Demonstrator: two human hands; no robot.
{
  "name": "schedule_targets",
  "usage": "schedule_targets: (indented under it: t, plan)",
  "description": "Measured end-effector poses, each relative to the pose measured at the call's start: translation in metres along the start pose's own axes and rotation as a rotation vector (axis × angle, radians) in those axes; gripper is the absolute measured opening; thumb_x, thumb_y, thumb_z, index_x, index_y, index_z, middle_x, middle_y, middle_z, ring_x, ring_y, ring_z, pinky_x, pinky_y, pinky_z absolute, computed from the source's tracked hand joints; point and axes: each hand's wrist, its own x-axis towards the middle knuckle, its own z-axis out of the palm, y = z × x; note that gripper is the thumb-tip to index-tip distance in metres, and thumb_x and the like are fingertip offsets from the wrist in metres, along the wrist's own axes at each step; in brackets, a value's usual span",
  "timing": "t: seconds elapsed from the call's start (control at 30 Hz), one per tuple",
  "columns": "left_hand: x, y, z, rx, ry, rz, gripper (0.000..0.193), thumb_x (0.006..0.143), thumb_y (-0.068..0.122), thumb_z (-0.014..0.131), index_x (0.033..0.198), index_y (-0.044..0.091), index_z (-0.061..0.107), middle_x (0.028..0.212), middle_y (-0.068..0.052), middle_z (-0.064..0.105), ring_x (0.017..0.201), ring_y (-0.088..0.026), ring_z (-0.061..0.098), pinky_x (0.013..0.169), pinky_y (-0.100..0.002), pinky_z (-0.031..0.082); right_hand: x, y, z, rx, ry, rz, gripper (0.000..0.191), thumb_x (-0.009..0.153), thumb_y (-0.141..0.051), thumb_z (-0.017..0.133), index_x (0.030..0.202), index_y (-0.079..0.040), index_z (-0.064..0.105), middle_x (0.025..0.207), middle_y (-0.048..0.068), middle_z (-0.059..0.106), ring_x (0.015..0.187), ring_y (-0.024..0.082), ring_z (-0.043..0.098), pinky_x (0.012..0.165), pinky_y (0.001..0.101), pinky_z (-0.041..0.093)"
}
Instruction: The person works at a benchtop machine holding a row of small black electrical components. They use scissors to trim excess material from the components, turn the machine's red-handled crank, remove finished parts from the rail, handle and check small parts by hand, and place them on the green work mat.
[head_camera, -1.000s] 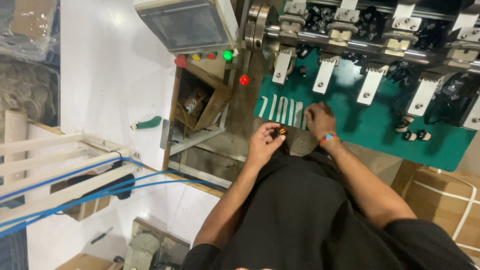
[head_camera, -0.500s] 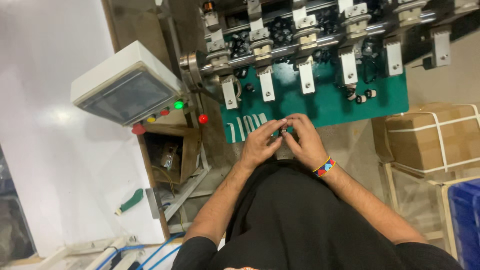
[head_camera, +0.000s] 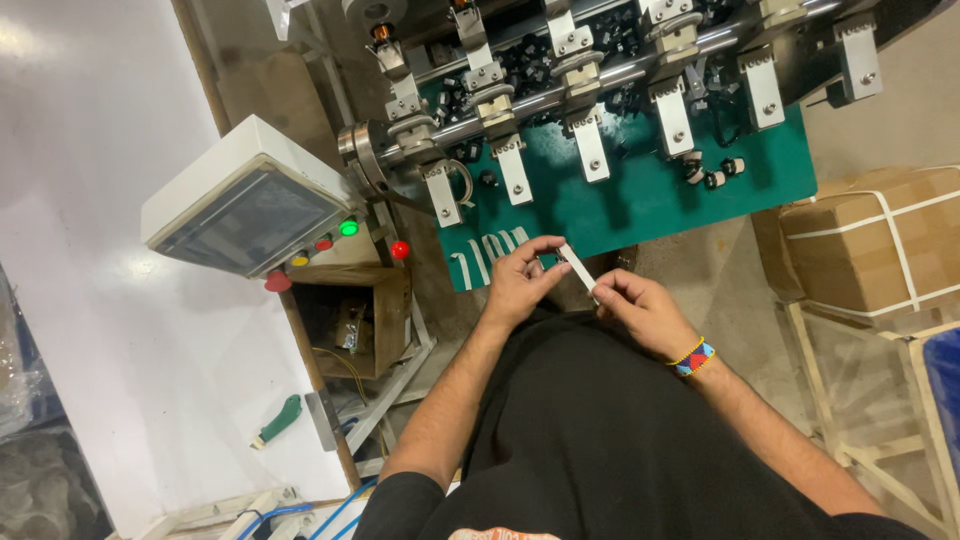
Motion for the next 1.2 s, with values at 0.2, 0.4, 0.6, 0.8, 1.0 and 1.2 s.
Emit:
schedule_targets:
  t: [0.2,0.4,0.6,0.8,1.0,1.2]
  plan:
    - [0.012,-0.012,0.022,-0.643,-0.104,-0.452,0.028,0.102,0.009,0.063,0.128,-0.001,0.057,0.102,-0.009,0.07,0.05,0.001,0.035,0.043,-0.017,0.027,0.016,-0.03,-0.018,-0.805,0.345,-0.649,0.006,0.093,-0.011,0.068,0.098,-0.008,0.069,0.096,0.008,0.066,0.09,0.03,0.064,0.078,0.0395,0.047]
    - [0.03,0.002,0.04,-0.871,-0.225,-0.508,0.027,0.102,0.009,0.057,0.126,-0.002,0.058,0.109,-0.012,0.075,0.049,0.0,0.035,0.043,-0.016,0.027,0.036,-0.043,-0.046,-0.696,0.305,-0.746,0.01,0.092,-0.01,0.069,0.101,-0.008,0.07,0.096,0.008,0.069,0.091,0.031,0.065,0.081,0.0422,0.047]
    - [0.046,0.014,0.084,-0.021,-0.093,-0.149,0.055,0.095,0.01,0.069,0.148,0.006,0.057,0.104,-0.007,0.069,0.052,-0.004,0.037,0.049,-0.022,0.036,0.046,-0.037,-0.115,-0.376,0.19,-0.392,0.03,0.094,-0.018,0.071,0.12,-0.004,0.069,0.091,0.006,0.073,0.082,0.014,0.069,0.069,0.0263,0.055]
    - [0.06,0.029,0.142,0.542,0.0,0.162,0.078,0.085,0.015,0.073,0.156,0.018,0.042,0.117,-0.007,0.073,0.074,-0.021,0.065,0.067,-0.032,0.056,0.057,-0.031,-0.16,-0.271,-0.062,-0.17,0.022,0.096,-0.021,0.07,0.109,-0.004,0.073,0.085,0.005,0.073,0.074,0.011,0.066,0.064,0.0284,0.054]
    - [0.066,-0.001,0.182,0.537,0.147,-0.078,0.075,0.082,0.017,0.072,0.151,0.013,0.043,0.107,-0.008,0.075,0.064,-0.025,0.069,0.062,-0.034,0.055,0.046,-0.052,-0.171,-0.79,0.064,-0.501,0.014,0.093,-0.018,0.068,0.101,-0.01,0.076,0.091,0.009,0.073,0.083,0.031,0.071,0.073,0.0418,0.055]
    - [0.079,-0.057,0.18,-0.086,0.124,-0.498,0.072,0.09,0.033,0.077,0.15,0.0,0.053,0.095,-0.013,0.072,0.071,-0.017,0.057,0.06,-0.032,0.044,0.042,-0.041,-0.174,-0.879,-0.088,-0.515,0.03,0.089,-0.021,0.066,0.115,-0.007,0.067,0.099,0.013,0.073,0.087,0.037,0.07,0.071,0.0477,0.055]
